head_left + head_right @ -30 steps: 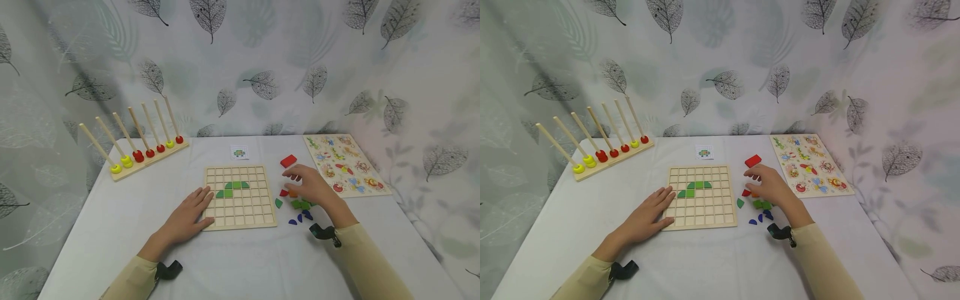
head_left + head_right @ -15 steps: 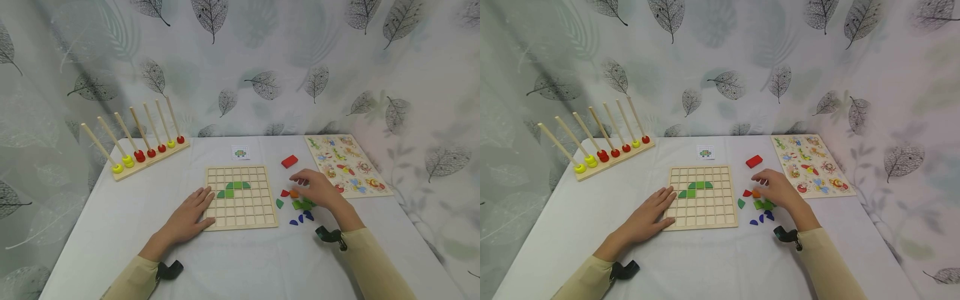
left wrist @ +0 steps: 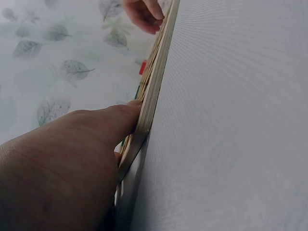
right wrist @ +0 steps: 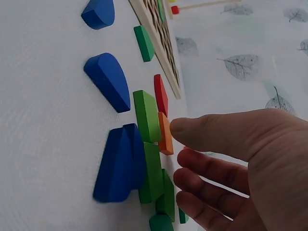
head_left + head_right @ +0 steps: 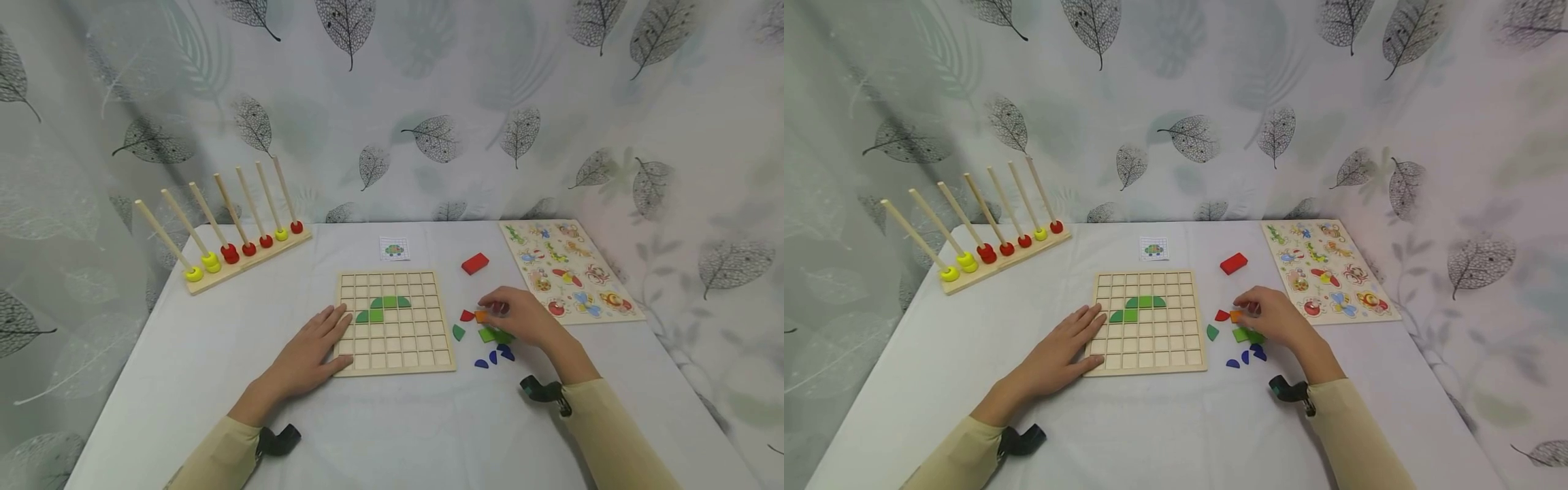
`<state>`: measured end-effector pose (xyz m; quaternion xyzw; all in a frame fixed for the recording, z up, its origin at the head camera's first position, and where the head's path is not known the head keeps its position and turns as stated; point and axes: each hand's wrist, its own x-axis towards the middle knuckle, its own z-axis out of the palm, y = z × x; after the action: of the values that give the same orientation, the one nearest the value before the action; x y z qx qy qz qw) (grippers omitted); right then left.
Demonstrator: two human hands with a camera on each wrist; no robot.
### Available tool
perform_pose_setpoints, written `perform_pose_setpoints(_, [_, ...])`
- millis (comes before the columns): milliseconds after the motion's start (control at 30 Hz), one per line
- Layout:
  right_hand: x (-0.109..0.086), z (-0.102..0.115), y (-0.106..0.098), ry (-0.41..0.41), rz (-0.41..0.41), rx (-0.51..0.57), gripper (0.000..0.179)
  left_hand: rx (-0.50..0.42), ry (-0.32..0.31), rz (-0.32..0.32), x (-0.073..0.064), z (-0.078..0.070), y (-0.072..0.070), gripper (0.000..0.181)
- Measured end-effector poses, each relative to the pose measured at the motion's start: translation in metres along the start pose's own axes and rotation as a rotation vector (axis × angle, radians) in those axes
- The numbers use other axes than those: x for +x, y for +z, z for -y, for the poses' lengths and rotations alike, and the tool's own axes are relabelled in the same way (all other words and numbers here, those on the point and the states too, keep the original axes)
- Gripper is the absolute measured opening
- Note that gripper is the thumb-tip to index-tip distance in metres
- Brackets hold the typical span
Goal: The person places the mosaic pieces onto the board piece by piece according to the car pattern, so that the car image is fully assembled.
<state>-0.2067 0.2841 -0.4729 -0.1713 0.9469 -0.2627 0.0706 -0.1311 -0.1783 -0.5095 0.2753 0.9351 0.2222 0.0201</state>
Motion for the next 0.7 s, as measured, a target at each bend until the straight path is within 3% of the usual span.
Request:
perform_pose_setpoints(267, [0.0027,-0.0017,0.0019,0.001,0.044,-0.012,0.024,-0.002,-0.006,0.004,-0.0002,-0.0004,-0.0001,0.083])
perform_pose_setpoints(700, [0.0042,0.0002,0.0029,0.003,0.031,-0.049,0.024,0.005,-0.006,0.003,0.0002,-0.0005,-0.0003,0.083])
